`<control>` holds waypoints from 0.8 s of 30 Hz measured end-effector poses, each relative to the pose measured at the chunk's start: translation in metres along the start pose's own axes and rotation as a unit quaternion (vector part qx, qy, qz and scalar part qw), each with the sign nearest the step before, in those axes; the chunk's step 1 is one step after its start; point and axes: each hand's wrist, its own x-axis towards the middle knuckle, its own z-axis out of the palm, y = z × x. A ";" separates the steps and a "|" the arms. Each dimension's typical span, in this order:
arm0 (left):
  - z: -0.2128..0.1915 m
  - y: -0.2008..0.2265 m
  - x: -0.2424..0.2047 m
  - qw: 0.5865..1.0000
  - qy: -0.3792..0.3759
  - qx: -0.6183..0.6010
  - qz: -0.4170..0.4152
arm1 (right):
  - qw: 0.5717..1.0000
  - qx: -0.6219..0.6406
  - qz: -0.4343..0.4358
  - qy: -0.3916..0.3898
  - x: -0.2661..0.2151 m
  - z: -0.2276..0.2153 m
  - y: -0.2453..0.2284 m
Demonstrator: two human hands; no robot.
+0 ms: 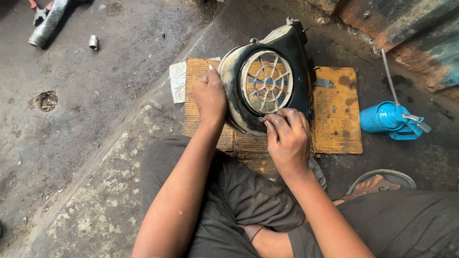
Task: The person sits on the floor and cleans a black motor housing using a rag. They wipe the exterior surfaces and the circular vent area, then use a small tool to scrape residue from the vent before wiping it again.
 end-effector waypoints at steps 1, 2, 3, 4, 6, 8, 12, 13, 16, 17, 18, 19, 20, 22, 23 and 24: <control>0.001 0.000 0.000 1.000 -0.005 -0.007 0.001 | 1.000 -0.005 -0.004 0.009 0.000 0.001 0.000; 0.001 0.000 0.000 1.000 -0.003 0.006 0.010 | 1.000 -0.009 -0.008 0.019 0.000 0.002 -0.001; 0.001 0.000 0.000 1.000 -0.001 0.020 0.020 | 0.999 -0.028 -0.019 0.020 0.001 0.002 -0.001; 0.002 0.000 -0.001 0.999 0.000 0.033 0.029 | 0.998 -0.049 -0.030 0.021 0.001 0.000 0.000; 0.002 -0.001 -0.001 0.999 0.002 0.025 0.021 | 0.996 -0.073 -0.048 0.018 0.000 0.000 0.003; 0.002 0.000 -0.001 1.000 0.004 0.019 0.011 | 0.995 -0.080 -0.063 0.009 0.000 0.003 0.005; 0.001 0.004 -0.002 0.999 0.009 0.035 0.003 | 0.997 -0.047 -0.054 0.021 -0.007 0.002 0.009; 0.001 0.005 -0.002 0.999 0.011 0.046 0.005 | 0.996 -0.058 -0.059 0.037 -0.007 0.000 0.011; 0.000 0.007 -0.004 0.999 0.007 0.050 0.003 | 0.996 -0.058 -0.065 0.037 -0.005 -0.008 0.018; 0.000 0.007 -0.005 0.999 0.005 0.039 -0.001 | 0.996 -0.052 -0.065 0.030 -0.004 -0.009 0.019; 0.000 0.007 -0.004 1.000 0.001 0.027 -0.005 | 0.997 -0.039 -0.066 0.016 -0.003 -0.009 0.019; 0.000 0.007 -0.004 1.000 -0.002 0.015 -0.008 | 0.997 -0.026 -0.067 0.003 -0.003 -0.009 0.019; 0.001 0.007 -0.003 1.000 0.002 0.025 -0.004 | 0.997 -0.012 -0.069 -0.011 -0.002 -0.009 0.019; -0.001 0.005 -0.002 0.999 0.011 0.048 0.006 | 0.997 0.008 -0.070 -0.010 0.000 -0.008 0.018; -0.002 0.004 -0.002 0.998 0.016 0.053 0.011 | 0.997 0.019 -0.071 -0.010 0.000 -0.007 0.016; -0.001 0.003 -0.002 0.998 0.019 0.058 0.015 | 0.998 0.015 -0.068 -0.012 0.000 -0.008 0.015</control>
